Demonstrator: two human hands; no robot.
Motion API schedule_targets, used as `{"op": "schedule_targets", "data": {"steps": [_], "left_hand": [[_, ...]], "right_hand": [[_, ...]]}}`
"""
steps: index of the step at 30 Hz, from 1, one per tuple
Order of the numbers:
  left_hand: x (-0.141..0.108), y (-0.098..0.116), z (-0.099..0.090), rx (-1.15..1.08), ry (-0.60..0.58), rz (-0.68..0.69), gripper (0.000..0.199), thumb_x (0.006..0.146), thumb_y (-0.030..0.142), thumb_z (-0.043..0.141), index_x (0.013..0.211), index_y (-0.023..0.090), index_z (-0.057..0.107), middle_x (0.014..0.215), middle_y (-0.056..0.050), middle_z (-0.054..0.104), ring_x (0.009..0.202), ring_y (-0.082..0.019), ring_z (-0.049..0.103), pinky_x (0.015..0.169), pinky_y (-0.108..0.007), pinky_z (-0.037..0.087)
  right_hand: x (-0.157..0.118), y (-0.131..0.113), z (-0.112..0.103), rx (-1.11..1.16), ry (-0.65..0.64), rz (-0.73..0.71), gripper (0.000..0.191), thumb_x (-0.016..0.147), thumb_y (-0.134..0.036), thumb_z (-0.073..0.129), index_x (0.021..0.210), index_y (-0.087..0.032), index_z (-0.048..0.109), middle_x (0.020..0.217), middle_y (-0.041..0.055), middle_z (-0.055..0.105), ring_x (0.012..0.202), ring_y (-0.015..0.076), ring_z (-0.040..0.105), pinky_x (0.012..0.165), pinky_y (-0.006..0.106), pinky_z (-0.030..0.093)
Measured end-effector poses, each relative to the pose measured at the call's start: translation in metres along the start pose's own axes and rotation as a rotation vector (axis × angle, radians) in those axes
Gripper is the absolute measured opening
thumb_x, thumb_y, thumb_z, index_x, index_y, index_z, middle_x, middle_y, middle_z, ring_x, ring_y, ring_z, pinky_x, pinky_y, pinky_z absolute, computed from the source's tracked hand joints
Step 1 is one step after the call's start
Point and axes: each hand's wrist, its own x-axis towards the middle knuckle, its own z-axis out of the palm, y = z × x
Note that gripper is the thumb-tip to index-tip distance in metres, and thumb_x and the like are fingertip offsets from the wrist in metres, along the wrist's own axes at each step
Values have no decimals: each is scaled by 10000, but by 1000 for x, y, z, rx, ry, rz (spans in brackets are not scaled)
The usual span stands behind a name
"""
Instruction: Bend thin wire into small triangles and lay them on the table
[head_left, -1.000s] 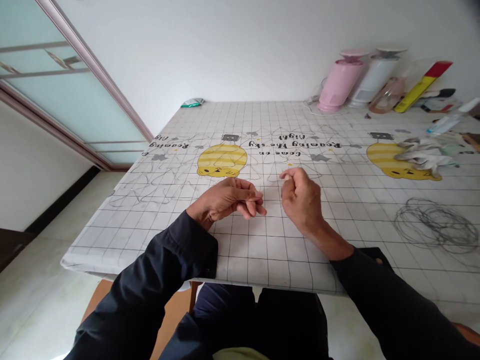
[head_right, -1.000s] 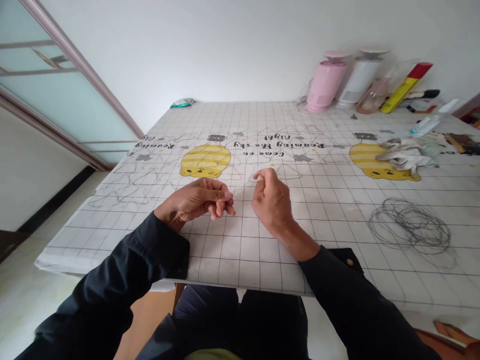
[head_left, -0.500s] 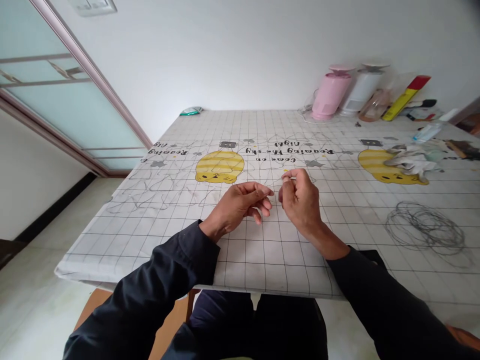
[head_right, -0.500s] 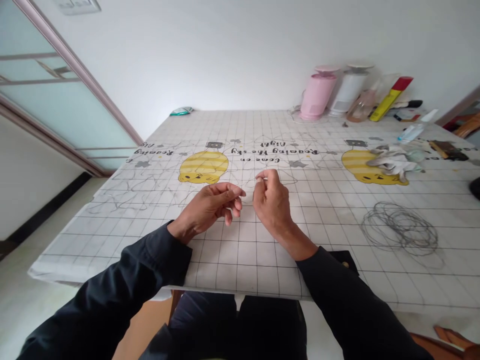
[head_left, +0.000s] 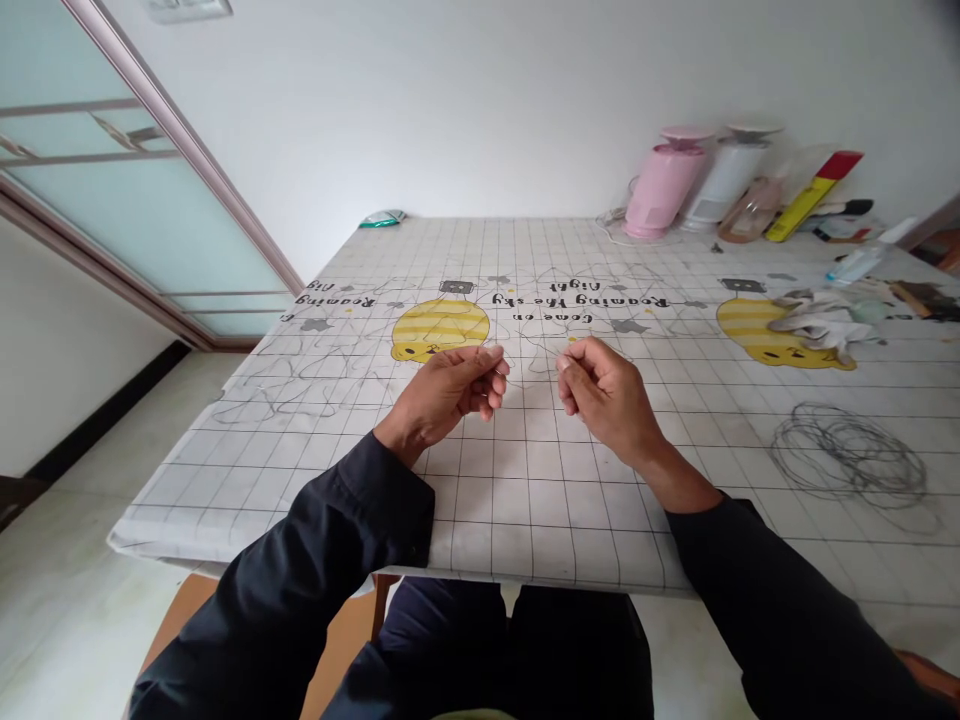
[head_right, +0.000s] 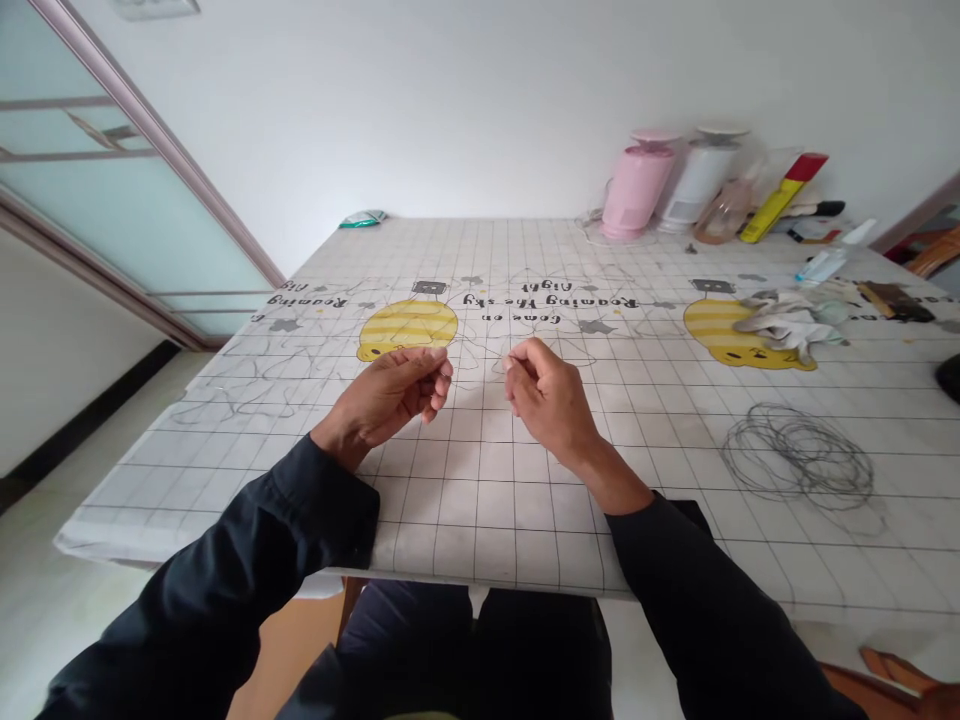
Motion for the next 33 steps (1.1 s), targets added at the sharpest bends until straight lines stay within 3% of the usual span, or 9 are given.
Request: {"op": "schedule_targets", "data": {"steps": [3, 6, 10, 14, 20, 25, 30, 33], "left_hand": [[-2, 3, 0, -21, -89, -57, 326, 929, 403, 908, 897, 134, 727, 838, -30, 738, 633, -109, 701, 509, -198, 565], [-2, 2, 2, -36, -98, -60, 281, 936, 358, 906, 947, 130, 742, 936, -79, 809, 727, -155, 784, 606, -228, 637], [-1, -3, 8, -110, 16, 22, 187, 990, 274, 844, 961, 106, 767, 957, -118, 841, 843, -179, 829, 780, -250, 677], [0, -8, 13, -188, 120, 154, 172, 1015, 275, 811, 977, 113, 768, 1006, -112, 846, 892, -175, 835, 863, -263, 673], [-1, -13, 13, -129, 81, 133, 251, 970, 359, 870, 1028, 140, 761, 1043, -112, 843, 887, -204, 835, 860, -319, 675], [-1, -17, 22, -135, 202, 223, 288, 919, 386, 913, 977, 141, 772, 997, -94, 832, 903, -198, 818, 925, -350, 669], [1, -20, 22, -51, 220, 258, 306, 911, 425, 913, 985, 151, 800, 1088, -94, 813, 893, -179, 783, 838, -324, 662], [1, -21, 18, -40, 197, 245, 332, 939, 439, 884, 1073, 142, 822, 1124, -111, 810, 876, -169, 778, 817, -314, 656]], "right_hand": [[-2, -1, 2, -22, 40, -31, 277, 1119, -411, 585, 889, -263, 543, 658, -45, 603, 518, 127, 554, 512, 299, 449], [-3, 0, 4, -73, 85, -64, 277, 1115, -382, 578, 869, -266, 523, 634, -45, 582, 518, 136, 543, 516, 310, 435], [-6, 3, 8, -128, 137, -71, 280, 1105, -391, 576, 862, -270, 507, 625, -43, 545, 520, 143, 506, 514, 318, 404], [-9, 4, 13, -50, 111, -13, 287, 1104, -421, 567, 868, -273, 494, 625, -43, 561, 510, 145, 515, 497, 315, 407], [-9, 3, 14, 11, 122, 24, 292, 1097, -450, 577, 880, -280, 479, 607, -45, 584, 502, 150, 533, 491, 314, 424], [-8, 0, 15, 13, 83, 81, 286, 1077, -412, 588, 853, -276, 472, 596, -46, 584, 493, 141, 528, 493, 303, 418], [-5, -3, 10, 107, -11, 208, 271, 1053, -401, 610, 846, -265, 499, 576, -50, 584, 453, 131, 516, 432, 278, 387], [-4, -3, 7, 142, -32, 196, 274, 1054, -406, 623, 848, -257, 522, 587, -48, 593, 454, 123, 513, 429, 265, 393]]}}
